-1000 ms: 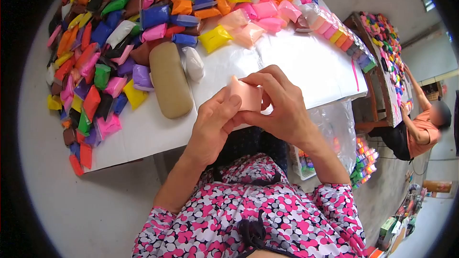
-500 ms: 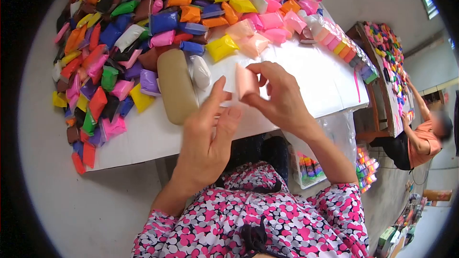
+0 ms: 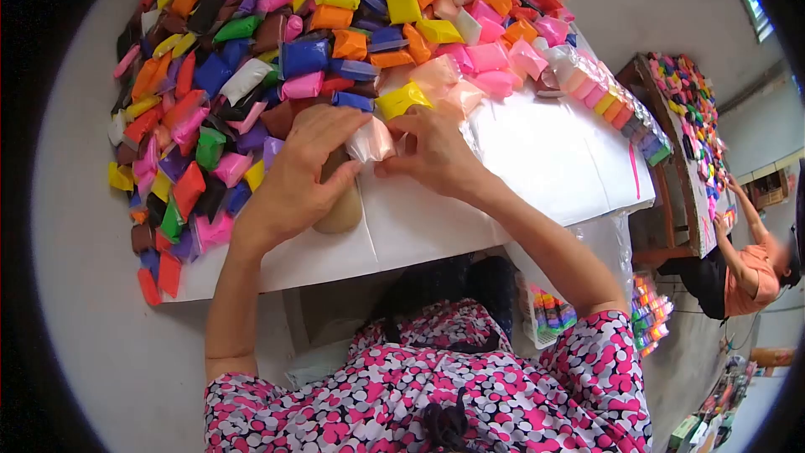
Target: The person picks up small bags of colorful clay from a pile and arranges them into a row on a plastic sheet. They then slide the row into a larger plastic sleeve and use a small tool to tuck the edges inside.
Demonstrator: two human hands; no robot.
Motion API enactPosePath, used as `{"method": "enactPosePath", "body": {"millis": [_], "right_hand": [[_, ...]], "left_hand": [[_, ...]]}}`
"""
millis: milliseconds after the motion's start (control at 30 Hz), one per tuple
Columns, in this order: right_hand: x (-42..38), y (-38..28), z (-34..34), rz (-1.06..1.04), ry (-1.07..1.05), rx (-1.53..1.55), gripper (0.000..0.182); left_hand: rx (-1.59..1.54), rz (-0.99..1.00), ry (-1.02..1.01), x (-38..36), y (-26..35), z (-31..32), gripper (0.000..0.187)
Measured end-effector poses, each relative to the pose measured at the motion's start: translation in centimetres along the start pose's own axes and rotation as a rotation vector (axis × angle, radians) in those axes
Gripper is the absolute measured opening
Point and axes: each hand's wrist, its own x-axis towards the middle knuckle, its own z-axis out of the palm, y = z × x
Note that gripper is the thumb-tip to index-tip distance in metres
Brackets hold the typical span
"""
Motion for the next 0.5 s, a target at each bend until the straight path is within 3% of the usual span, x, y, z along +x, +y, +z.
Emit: {"method": "enactPosePath", "body": {"millis": [100,400,500], "right_hand": [[0.0,0.1,0.1,0.006,0.021,0.007,0.037],[0.2,0.5,-0.1,-0.090,-0.003,-0.041,0.037],[0.3,0.6,0.0,-0.070,0.019,0.014,0.029]], "left_hand": [[-0.054,-0.086,-0.018,-0.5,-0.6,0.8,0.061],[-0.170,-0.032,-0.054,1.5,0.4,-0.5,0.074],[-0.158,-0.014,-0.078,2.1,0.8,-0.8,0.080]]}}
